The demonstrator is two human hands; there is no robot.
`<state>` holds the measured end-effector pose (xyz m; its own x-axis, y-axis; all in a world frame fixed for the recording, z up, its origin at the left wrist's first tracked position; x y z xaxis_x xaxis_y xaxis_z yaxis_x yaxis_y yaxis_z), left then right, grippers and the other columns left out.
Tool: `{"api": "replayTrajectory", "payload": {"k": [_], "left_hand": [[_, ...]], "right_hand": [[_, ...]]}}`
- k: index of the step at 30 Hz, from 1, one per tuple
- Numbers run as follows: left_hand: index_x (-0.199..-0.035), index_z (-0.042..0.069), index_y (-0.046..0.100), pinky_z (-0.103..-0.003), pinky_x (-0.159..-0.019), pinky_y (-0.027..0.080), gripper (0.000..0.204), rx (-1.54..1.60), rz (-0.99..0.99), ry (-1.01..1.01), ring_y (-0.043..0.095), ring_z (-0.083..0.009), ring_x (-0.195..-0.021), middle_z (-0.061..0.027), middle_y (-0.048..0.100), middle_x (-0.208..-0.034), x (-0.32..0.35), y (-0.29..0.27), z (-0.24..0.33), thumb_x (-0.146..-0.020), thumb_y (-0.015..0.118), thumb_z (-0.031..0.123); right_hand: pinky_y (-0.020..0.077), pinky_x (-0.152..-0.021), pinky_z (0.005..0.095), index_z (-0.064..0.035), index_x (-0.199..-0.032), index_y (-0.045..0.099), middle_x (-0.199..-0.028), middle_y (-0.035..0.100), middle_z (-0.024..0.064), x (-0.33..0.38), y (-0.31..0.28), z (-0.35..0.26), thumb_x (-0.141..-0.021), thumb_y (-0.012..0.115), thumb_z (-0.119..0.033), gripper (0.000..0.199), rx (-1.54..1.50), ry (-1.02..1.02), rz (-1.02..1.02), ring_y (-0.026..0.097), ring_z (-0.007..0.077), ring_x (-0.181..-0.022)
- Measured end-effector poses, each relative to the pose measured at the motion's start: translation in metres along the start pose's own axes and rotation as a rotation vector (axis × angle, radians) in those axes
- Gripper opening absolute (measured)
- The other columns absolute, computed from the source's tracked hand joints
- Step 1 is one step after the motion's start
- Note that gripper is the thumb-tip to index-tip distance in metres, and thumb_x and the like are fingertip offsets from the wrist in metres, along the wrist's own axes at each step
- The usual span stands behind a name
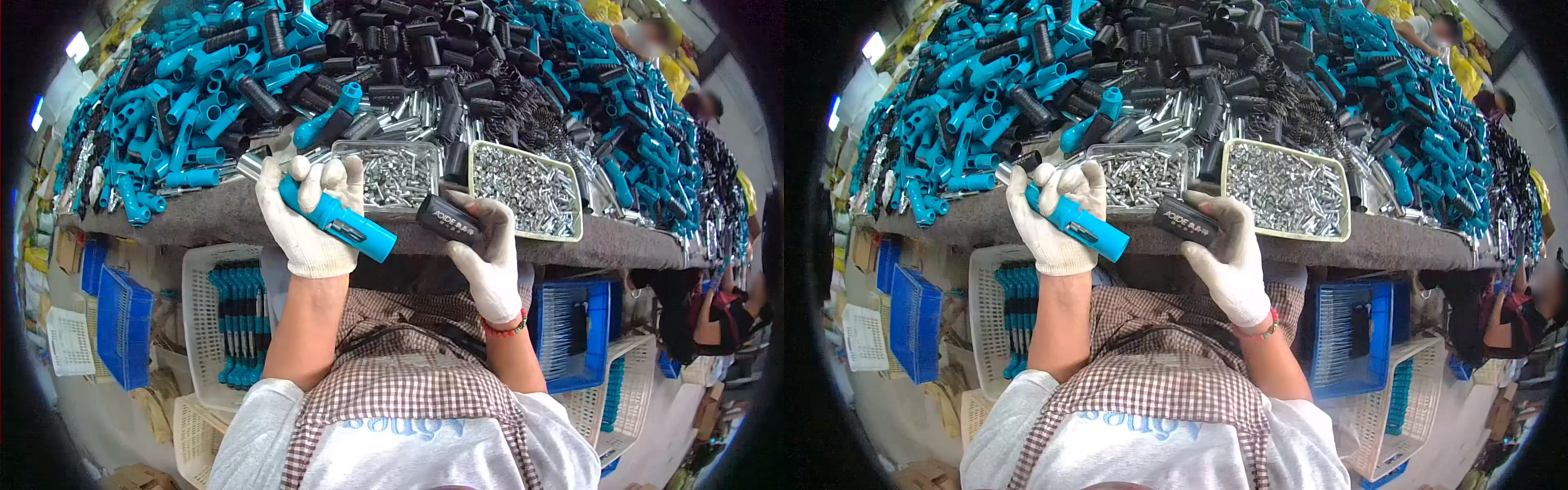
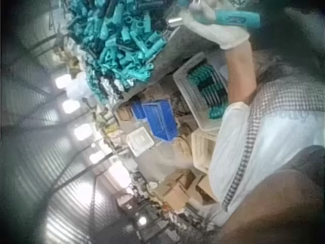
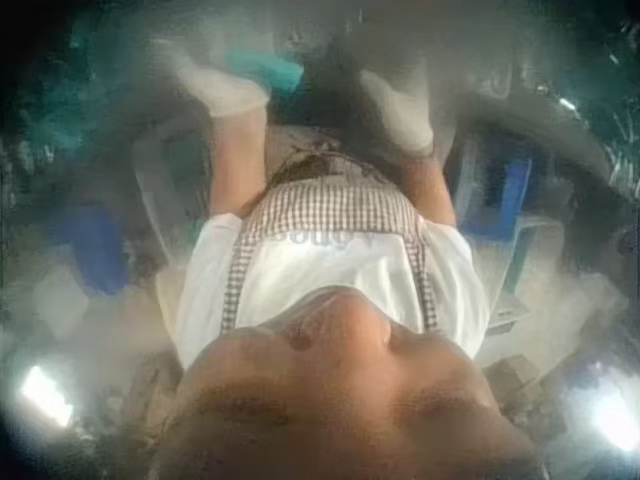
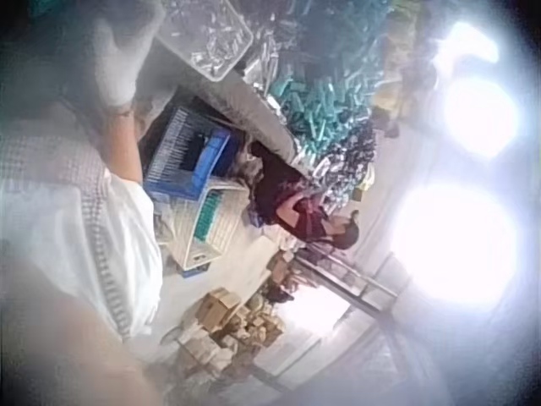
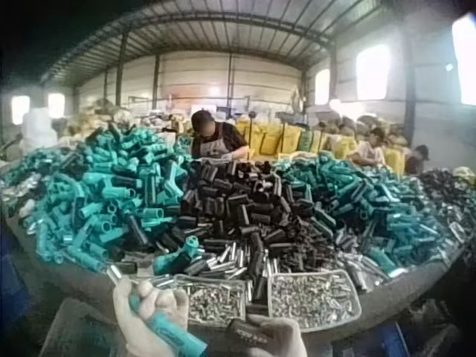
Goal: The person assembles hardware components by hand, fitting a blue plastic handle onto a metal shaft, then sliding a black rubber grip over the handle.
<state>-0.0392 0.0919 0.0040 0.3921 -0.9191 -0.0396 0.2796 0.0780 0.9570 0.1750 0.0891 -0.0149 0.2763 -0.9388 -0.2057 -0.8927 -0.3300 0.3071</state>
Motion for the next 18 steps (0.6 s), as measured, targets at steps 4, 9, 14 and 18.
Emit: {"api": "replayTrajectory", "payload": {"k": [4, 9, 14, 18], "left_hand": [[-0.068, 0.014, 0.048, -0.038, -0.088, 0.050, 0.040, 0.023, -0.001, 0.004, 0.043, -0.0099, -0.057, 0.0054, 0.036, -0.050, 0.001, 0.000, -0.005, -0.097, 0.048, 0.041], [-0.071, 0.012, 0.052, -0.039, -0.087, 0.051, 0.039, 0.039, -0.030, -0.030, 0.049, -0.0118, -0.059, 0.0066, 0.039, -0.049, 0.002, 0.005, -0.027, -0.096, 0.049, 0.041], [-0.068, 0.014, 0.052, -0.040, -0.085, 0.050, 0.041, -0.020, -0.004, -0.085, 0.053, -0.0160, -0.063, 0.0039, 0.039, -0.049, 0.007, -0.001, -0.041, -0.096, 0.049, 0.044], [-0.072, 0.014, 0.047, -0.040, -0.087, 0.048, 0.042, -0.162, 0.093, -0.107, 0.051, -0.0174, -0.068, 0.0019, 0.041, -0.055, 0.017, -0.007, -0.053, -0.097, 0.046, 0.048]], "right_hand": [[0.0415, -0.104, 0.0366, -0.0014, -0.122, 0.043, -0.137, 0.045, 0.0201, 0.007, 0.002, -0.005, -0.077, 0.062, 0.009, 0.051, 0.091, -0.039, -0.085, 0.047, 0.0237, -0.124], [0.0501, -0.093, 0.0318, 0.0002, -0.114, 0.057, -0.122, 0.063, 0.0154, 0.023, 0.015, -0.021, -0.071, 0.076, -0.001, 0.046, 0.520, -0.172, -0.187, 0.063, 0.0247, -0.108], [0.0537, -0.084, 0.0342, -0.0054, -0.128, 0.054, -0.116, 0.064, 0.0167, 0.022, 0.032, -0.027, -0.075, 0.079, -0.023, 0.062, 0.730, -0.132, -0.236, 0.067, 0.0274, -0.101], [0.0523, -0.085, 0.0342, -0.0033, -0.125, 0.057, -0.115, 0.065, 0.0158, 0.019, 0.030, -0.029, -0.071, 0.082, -0.022, 0.062, 0.788, -0.205, -0.211, 0.066, 0.0289, -0.102]]}}
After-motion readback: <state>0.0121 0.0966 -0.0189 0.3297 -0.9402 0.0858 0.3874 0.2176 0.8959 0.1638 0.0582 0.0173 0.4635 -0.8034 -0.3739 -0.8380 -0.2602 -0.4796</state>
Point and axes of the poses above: each hand's wrist, its own x-axis away from the middle knuckle, its own y-axis out of the palm, z = x × y, the point moved 10 cm from there along -x, towards the middle knuckle
